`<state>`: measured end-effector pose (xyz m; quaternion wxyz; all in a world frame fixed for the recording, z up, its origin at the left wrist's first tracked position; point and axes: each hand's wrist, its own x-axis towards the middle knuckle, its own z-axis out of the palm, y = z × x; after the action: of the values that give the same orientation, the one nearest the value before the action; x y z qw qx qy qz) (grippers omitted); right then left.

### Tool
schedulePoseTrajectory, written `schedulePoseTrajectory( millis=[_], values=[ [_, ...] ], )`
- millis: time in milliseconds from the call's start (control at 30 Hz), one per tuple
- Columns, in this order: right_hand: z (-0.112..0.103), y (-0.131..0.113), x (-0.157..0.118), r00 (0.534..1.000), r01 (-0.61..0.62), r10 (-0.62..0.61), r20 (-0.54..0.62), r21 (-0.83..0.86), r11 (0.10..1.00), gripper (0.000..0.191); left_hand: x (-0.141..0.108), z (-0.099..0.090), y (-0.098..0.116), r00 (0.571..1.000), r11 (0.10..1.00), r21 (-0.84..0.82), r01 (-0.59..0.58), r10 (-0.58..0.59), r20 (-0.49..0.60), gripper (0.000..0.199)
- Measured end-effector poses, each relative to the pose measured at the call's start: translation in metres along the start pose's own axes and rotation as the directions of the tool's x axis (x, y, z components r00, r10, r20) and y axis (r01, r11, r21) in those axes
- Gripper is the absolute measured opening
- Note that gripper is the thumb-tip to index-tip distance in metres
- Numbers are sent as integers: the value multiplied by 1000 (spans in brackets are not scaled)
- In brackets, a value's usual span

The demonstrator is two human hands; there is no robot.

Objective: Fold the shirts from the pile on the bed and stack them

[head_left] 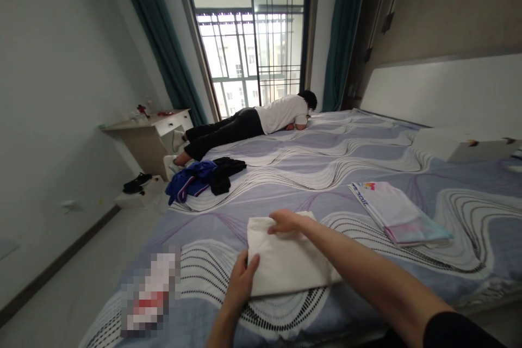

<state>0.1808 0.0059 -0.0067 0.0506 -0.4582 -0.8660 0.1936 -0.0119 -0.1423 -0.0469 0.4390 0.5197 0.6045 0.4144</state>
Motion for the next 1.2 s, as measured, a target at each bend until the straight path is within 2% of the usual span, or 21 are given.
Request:
schedulePoseTrajectory(
  millis=[67,100,167,233,267,367,433,467,533,633,733,800,833,867,933,1000,1067,1133,1167,1200],
  values=[
    [-12,3,-17,995,11,-8,-100,34,999,29,6,-5,22,992,941,-333,53,-11,127,53],
    [-20,4,-28,983,30,-13,-183,86,996,30,8,-7,35,986,895,-439,74,0,166,53],
    [-35,7,-55,930,119,-20,-367,250,961,31,10,-10,65,974,850,-521,77,49,223,47],
    [-48,11,-84,872,241,10,-489,447,862,35,10,-10,96,938,878,-478,31,139,317,39],
    [-52,13,-98,862,283,37,-506,539,793,41,9,-9,113,906,905,-426,-8,187,380,36],
    [-57,19,-137,886,312,111,-450,755,577,69,2,1,159,770,960,-225,-166,269,579,31],
    [-56,20,-161,901,277,156,-404,814,510,67,-4,11,183,688,966,-135,-222,253,680,29],
    [-56,18,-174,896,260,192,-401,822,506,58,-7,16,191,659,969,-115,-220,235,715,29],
    [-57,14,-202,857,243,276,-436,813,528,42,-12,25,199,619,978,-118,-172,200,759,31],
    [-65,9,-250,794,232,327,-513,752,617,32,-16,41,197,565,991,-111,-70,131,815,31],
    [-78,16,-302,751,164,357,-555,681,713,28,-17,71,190,518,998,-34,-59,60,854,31],
    [-86,31,-334,699,91,436,-568,674,733,26,-17,101,188,526,994,-34,-103,83,847,26],
    [-89,41,-349,658,51,490,-572,683,728,27,-16,118,189,547,991,-59,-122,117,829,23],
    [-91,53,-362,608,12,548,-574,697,717,28,-15,137,191,579,987,-98,-131,156,801,23],
    [-98,84,-381,482,-53,659,-578,731,680,34,-10,179,199,657,974,-205,-99,219,721,27],
    [-110,123,-388,359,-93,733,-578,759,644,41,1,223,211,717,942,-336,-11,242,654,34],
    [-128,166,-382,281,-118,764,-581,769,628,47,21,268,224,762,892,-450,52,255,595,43],
    [-149,211,-362,276,-188,757,-593,739,647,51,46,309,230,824,880,-475,-17,281,491,53],
    [-158,231,-348,301,-258,747,-593,704,662,51,58,327,229,856,896,-432,-98,298,423,58],
    [-165,250,-333,347,-353,740,-576,651,672,50,68,342,223,876,915,-356,-189,321,361,61]
  ],
)
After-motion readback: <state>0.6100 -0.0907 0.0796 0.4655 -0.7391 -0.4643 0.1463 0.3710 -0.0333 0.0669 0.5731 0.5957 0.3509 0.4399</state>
